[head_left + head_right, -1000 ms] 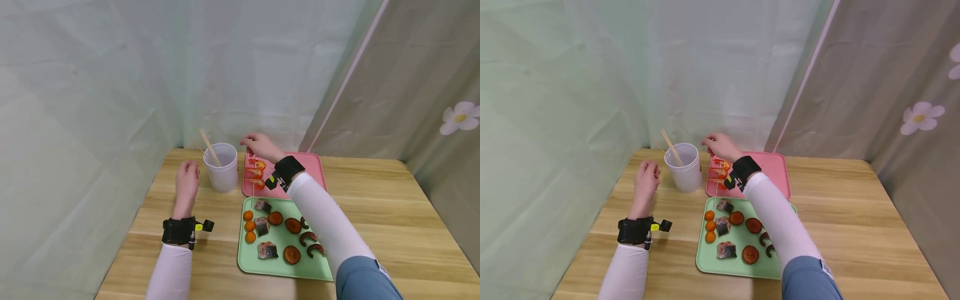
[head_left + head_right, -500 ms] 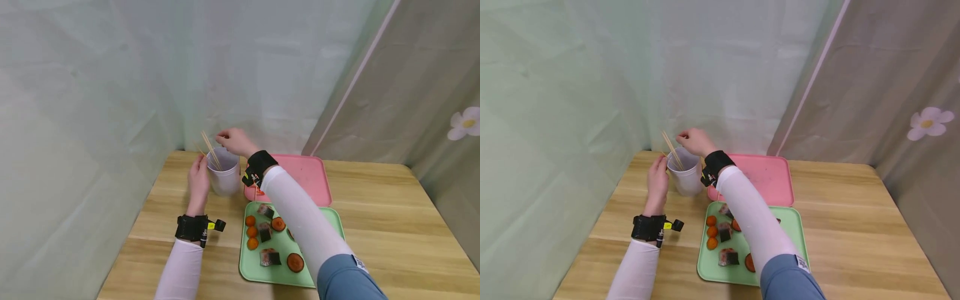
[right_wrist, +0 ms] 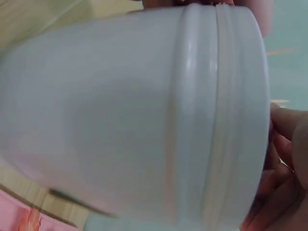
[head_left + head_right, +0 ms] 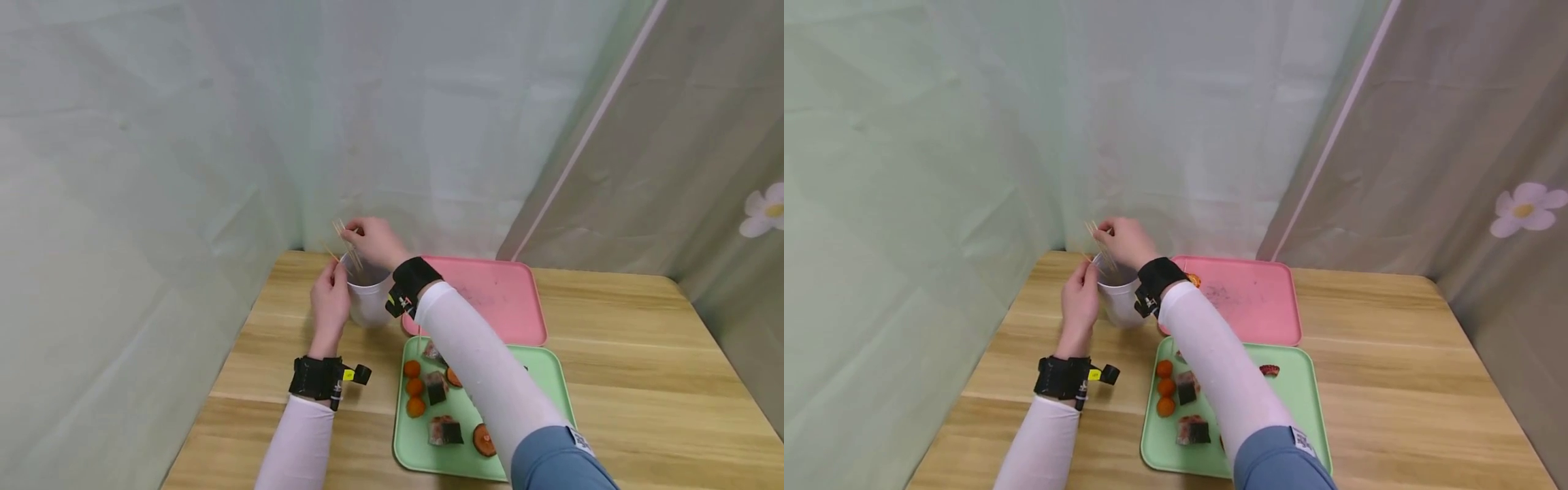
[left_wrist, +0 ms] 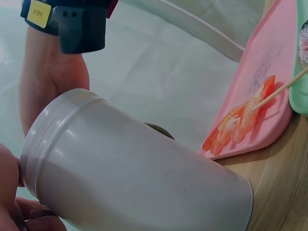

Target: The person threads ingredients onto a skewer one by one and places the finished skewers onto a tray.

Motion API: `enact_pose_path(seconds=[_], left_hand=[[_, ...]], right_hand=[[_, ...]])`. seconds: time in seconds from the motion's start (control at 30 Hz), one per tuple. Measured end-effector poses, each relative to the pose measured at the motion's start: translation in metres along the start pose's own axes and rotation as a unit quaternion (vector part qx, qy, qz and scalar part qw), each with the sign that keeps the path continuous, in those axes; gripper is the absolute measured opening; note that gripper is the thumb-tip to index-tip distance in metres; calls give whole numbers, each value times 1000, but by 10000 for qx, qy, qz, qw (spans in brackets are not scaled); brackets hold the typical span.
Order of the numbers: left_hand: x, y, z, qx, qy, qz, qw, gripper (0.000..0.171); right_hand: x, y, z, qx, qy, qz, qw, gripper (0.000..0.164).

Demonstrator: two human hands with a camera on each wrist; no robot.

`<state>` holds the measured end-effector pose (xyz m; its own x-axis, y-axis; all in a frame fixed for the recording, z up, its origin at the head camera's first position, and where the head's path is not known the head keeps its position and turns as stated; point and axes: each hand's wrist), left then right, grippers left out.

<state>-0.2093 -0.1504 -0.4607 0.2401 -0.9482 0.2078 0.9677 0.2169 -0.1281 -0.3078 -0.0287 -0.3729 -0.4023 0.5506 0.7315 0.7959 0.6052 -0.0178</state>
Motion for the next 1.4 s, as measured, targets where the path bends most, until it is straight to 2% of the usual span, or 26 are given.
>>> enact_pose_path(seconds=[0.13,0.23,0.57,0.73,0.97,1.1,1.2,1.3,1.4], left_hand=[[-1,-2,0,-67,-147,60,9999,49],[-1,-4,0,-110,-241,114,9996,47],[3,-12,0,-220,-388,88,9990,45],[3,-16,-2,-258,-429,100,9987,44],[6,-22,-2,-388,-397,-59,9984,44],[8,-25,-3,-456,-437,-150,9979,46],[8,-26,-4,-428,-408,-263,9979,48],[9,-25,-3,-316,-432,-300,9981,50],[10,-25,0,-257,-443,-164,9986,52]], right_hand=[[8,7,7,-61,5,361,9993,23],[16,15,12,-111,-24,574,9983,25],[27,35,24,-48,39,483,9988,59],[29,42,26,85,-15,875,9961,62],[39,50,31,266,-634,1580,9850,58],[45,59,37,426,-1132,1947,9734,59],[48,70,43,673,-1567,2275,9587,57],[50,85,52,944,-2084,2613,9378,55],[50,102,62,1081,-2731,2920,9102,54]])
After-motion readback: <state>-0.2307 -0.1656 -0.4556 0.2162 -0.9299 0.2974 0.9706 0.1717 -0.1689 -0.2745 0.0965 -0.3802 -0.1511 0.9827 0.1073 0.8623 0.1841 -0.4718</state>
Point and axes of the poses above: each hand's wrist, its own y-axis away from the middle knuckle, its own x-axis out of the back of the hand, z = x × y, and after that the axes turned 10 degrees about -z, right-handed
